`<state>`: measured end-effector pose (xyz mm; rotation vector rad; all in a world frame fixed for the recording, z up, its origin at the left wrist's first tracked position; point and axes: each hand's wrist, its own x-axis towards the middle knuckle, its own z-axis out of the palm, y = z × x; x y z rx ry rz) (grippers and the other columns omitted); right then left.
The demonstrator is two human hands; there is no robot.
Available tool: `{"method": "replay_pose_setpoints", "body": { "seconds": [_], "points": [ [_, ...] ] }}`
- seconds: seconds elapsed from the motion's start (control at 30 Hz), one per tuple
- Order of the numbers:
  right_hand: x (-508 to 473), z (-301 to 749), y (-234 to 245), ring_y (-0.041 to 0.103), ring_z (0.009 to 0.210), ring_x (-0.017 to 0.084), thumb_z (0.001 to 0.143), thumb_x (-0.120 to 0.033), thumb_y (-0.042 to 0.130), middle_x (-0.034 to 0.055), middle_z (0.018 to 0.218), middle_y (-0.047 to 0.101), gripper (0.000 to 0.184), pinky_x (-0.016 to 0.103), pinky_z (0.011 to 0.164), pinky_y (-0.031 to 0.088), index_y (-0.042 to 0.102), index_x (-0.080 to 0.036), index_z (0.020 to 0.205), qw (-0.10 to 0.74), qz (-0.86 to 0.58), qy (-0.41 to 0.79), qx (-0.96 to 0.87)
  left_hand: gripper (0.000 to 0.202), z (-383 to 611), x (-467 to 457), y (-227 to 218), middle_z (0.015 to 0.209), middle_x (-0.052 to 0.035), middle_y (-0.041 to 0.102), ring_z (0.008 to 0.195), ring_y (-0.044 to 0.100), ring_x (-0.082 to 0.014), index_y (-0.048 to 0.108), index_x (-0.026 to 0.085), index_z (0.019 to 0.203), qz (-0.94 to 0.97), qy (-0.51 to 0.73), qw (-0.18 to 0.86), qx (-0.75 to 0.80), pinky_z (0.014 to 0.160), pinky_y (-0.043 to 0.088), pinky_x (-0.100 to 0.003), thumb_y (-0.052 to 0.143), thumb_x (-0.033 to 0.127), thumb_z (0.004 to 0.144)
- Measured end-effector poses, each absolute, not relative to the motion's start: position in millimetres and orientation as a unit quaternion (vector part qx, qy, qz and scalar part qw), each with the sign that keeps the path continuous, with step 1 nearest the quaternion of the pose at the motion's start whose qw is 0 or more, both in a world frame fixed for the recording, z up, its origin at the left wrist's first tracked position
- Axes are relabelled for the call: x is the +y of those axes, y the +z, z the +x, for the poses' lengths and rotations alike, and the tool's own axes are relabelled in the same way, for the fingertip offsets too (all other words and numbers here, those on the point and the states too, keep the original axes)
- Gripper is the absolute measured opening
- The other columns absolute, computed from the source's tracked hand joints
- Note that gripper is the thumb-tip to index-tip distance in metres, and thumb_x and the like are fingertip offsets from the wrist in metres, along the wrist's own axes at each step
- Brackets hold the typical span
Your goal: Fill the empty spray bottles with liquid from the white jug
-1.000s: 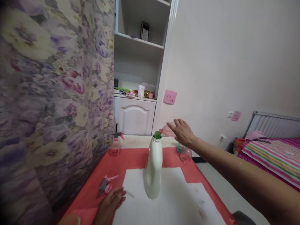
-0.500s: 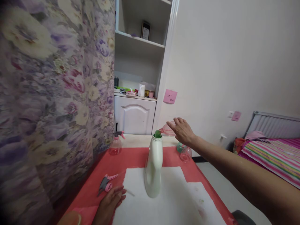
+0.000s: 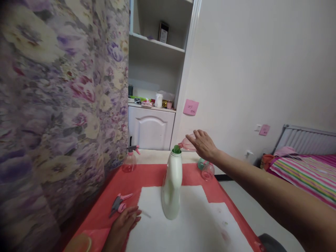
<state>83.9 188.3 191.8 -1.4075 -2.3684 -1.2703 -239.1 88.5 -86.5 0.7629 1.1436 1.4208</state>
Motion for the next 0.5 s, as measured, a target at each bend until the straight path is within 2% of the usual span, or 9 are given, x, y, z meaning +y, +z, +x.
{"method": "replay_pose_setpoints", "body": {
  "seconds": [0.33, 0.5],
  "points": [
    [187.1, 78.8, 198.6, 0.048, 0.113, 0.033, 0.075, -0.011, 0.063, 0.0161, 0.129, 0.053, 0.069, 0.041, 0.093, 0.036, 0.045, -0.024, 0.140, 0.028, -0.450, -0.445, -0.774, 0.058, -239.8, 90.5, -84.3, 0.089, -0.0117, 0.075, 0.080, 0.072, -0.0272, 0.067, 0.015, 0.087, 0.326, 0.588, 0.550, 0.495, 0.075, 0.053, -0.034, 0.085, 0.050, 0.045],
    [187.0, 73.6, 204.0, 0.048, 0.111, 0.032, 0.076, -0.004, 0.058, 0.0176, 0.128, 0.054, 0.066, 0.041, 0.093, 0.032, 0.046, -0.022, 0.139, 0.014, -0.436, -0.455, -0.776, 0.055, -232.9, 88.4, -80.2, 0.089, -0.0107, 0.075, 0.084, 0.072, -0.0292, 0.067, 0.017, 0.088, 0.317, 0.592, 0.518, 0.530, 0.077, 0.054, -0.036, 0.082, 0.052, 0.048]
  ]
}}
